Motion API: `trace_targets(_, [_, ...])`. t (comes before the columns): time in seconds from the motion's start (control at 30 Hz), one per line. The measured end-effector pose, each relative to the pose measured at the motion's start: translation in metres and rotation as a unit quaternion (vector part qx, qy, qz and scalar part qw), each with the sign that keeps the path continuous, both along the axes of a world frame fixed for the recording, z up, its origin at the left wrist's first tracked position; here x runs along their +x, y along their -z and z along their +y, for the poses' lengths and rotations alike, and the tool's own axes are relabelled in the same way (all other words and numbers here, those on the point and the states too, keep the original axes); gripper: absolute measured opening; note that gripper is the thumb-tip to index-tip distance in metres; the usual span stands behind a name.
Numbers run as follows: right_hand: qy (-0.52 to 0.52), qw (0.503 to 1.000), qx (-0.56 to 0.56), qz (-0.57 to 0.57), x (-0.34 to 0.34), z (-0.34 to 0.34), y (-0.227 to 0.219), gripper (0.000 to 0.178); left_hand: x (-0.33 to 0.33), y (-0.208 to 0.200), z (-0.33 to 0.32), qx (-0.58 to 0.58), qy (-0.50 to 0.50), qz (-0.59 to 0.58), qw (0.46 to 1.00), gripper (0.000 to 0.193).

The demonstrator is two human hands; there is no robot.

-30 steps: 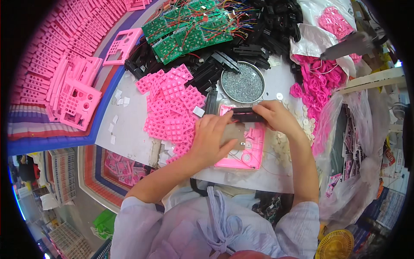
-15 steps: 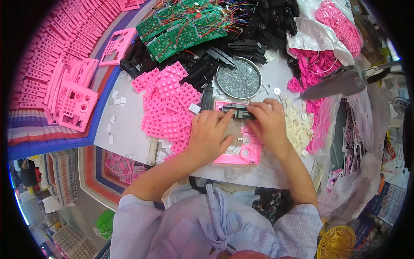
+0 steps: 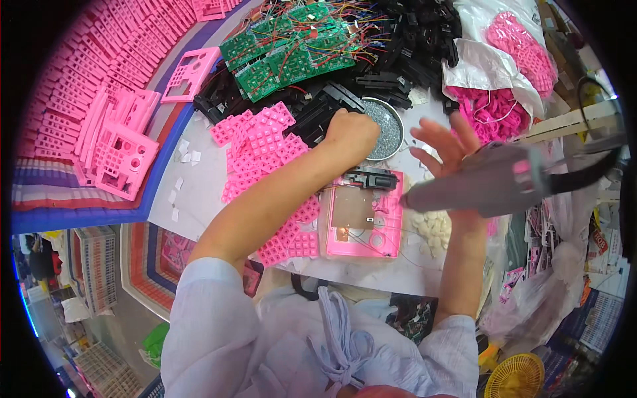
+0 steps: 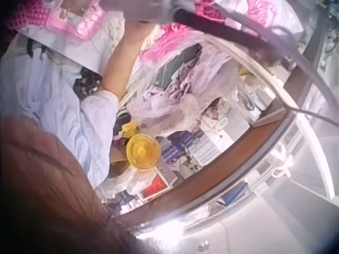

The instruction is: Assembling a toy cash register by installing a circuit board and various plastic components using an electric screwdriver.

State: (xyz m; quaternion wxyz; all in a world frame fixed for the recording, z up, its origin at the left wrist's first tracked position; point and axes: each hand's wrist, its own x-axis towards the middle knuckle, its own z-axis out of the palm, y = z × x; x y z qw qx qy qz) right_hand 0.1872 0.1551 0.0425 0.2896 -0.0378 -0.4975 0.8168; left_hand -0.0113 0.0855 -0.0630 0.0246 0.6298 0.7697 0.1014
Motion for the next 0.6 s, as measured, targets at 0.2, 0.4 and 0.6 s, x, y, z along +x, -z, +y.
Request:
trace_targets(0.2, [-0.094,0.984,0.150,-0.028,-0.015,0.006,-0.048,0.061,0.000,-0.018,0.003,0.016,-0.002,0.009,1.000,0.030])
trace_targets(0.4, [0.039,0.975,0.154,-0.154,-0.017,-0.005,-0.029,0.049,-0.003,-0.028,-0.007,0.069,-0.006,-0.103,0.992,0.025])
trace_targets(0.6, [0.052,0.993,0.083,0.066,0.005,-0.032,-0.008,0.033,0.049,-0.043,-0.085,0.172,0.116,-0.285,0.936,0.015])
